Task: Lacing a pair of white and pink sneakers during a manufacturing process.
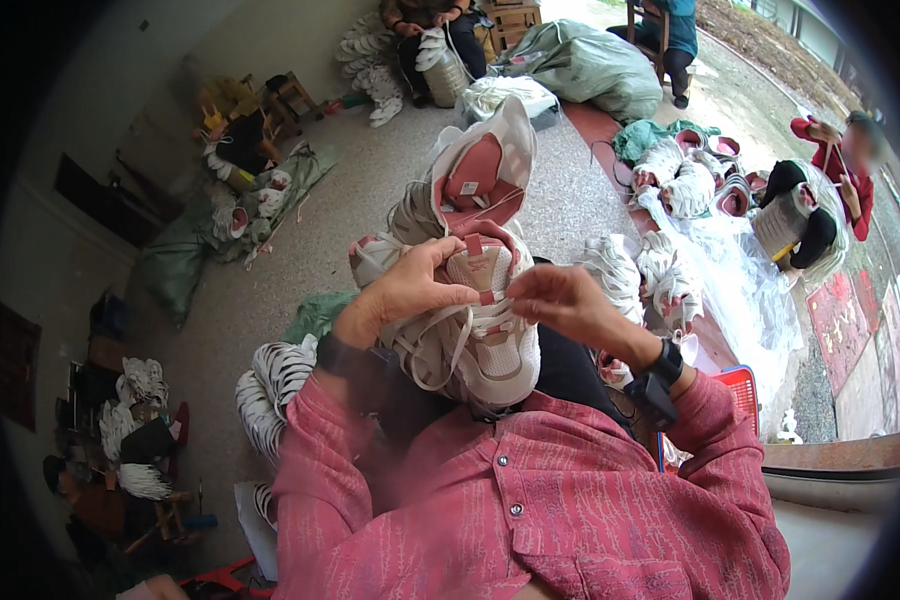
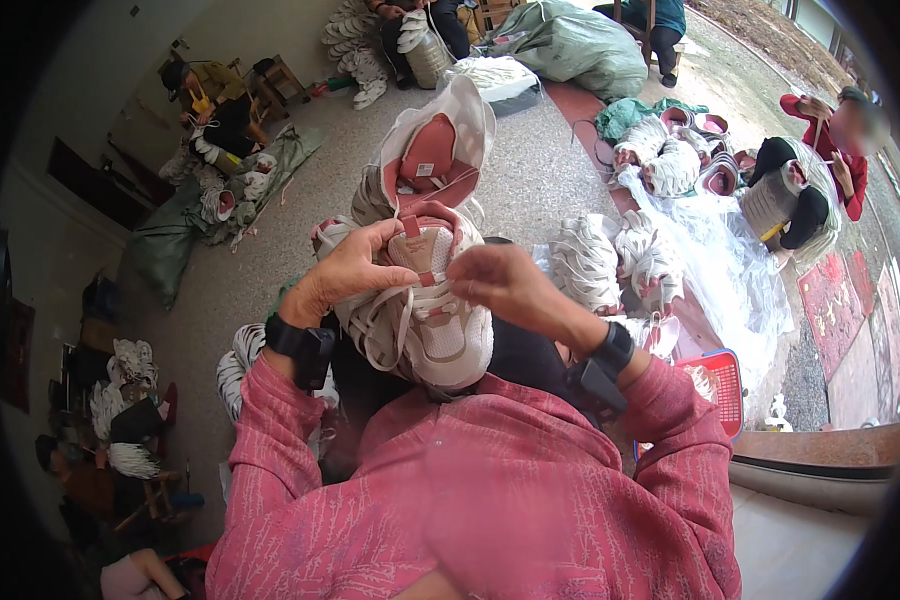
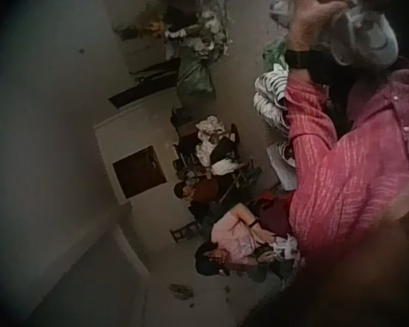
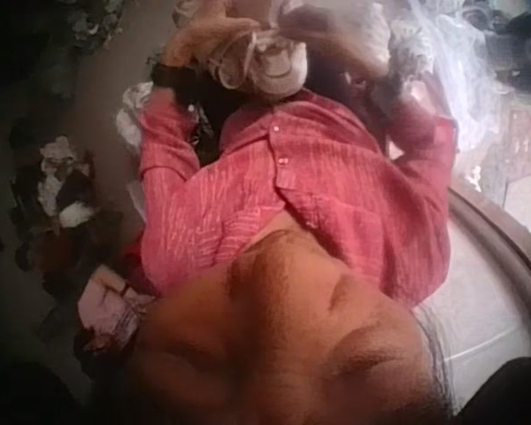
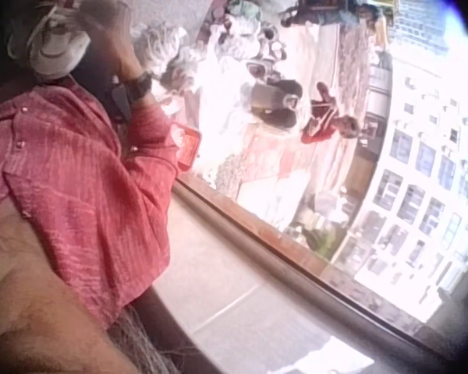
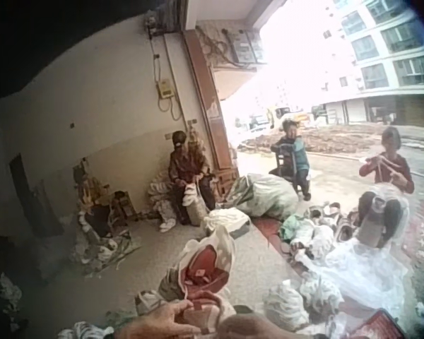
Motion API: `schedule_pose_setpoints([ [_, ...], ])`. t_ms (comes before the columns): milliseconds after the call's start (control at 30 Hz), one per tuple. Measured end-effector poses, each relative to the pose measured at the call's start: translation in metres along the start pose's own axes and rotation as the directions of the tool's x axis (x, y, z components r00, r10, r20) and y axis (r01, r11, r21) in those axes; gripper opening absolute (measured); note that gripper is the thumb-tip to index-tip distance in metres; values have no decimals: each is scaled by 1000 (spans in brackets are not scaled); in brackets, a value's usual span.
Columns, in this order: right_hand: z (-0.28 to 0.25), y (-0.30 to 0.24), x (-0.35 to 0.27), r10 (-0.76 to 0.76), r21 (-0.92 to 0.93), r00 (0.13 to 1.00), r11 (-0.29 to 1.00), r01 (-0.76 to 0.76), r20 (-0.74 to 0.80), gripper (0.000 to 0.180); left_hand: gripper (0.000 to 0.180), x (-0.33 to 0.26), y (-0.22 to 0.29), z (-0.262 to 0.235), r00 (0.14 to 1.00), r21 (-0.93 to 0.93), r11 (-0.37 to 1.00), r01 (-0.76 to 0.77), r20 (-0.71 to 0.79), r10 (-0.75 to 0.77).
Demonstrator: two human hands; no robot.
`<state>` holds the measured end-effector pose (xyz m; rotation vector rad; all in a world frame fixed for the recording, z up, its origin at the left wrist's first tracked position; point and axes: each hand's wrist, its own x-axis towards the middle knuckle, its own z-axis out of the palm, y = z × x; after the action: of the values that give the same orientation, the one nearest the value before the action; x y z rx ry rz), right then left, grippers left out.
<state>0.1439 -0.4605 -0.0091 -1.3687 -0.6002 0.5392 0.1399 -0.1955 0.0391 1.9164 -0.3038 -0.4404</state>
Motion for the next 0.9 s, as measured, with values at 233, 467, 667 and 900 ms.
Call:
schedule_pose_setpoints([
  [233, 18, 14, 7, -46, -75, 998, 996, 43, -36, 17, 56, 1, -12, 15, 994, -177, 984, -38, -104, 20],
  [467, 32, 20, 16, -234, -475, 964, 867, 149, -127, 10, 41, 4, -40, 8, 967, 192, 970, -148, -179, 183],
  [667, -89, 6, -15, -266, 70, 677, 902, 426, -687, 15, 28, -8, -11, -1, 996, -254, 967, 24, -82, -46],
  [900, -268, 96, -95, 272, 849, 804, 174, 499, -529, 6, 30, 6, -30, 18, 846, -272, 882, -385, -485, 220],
])
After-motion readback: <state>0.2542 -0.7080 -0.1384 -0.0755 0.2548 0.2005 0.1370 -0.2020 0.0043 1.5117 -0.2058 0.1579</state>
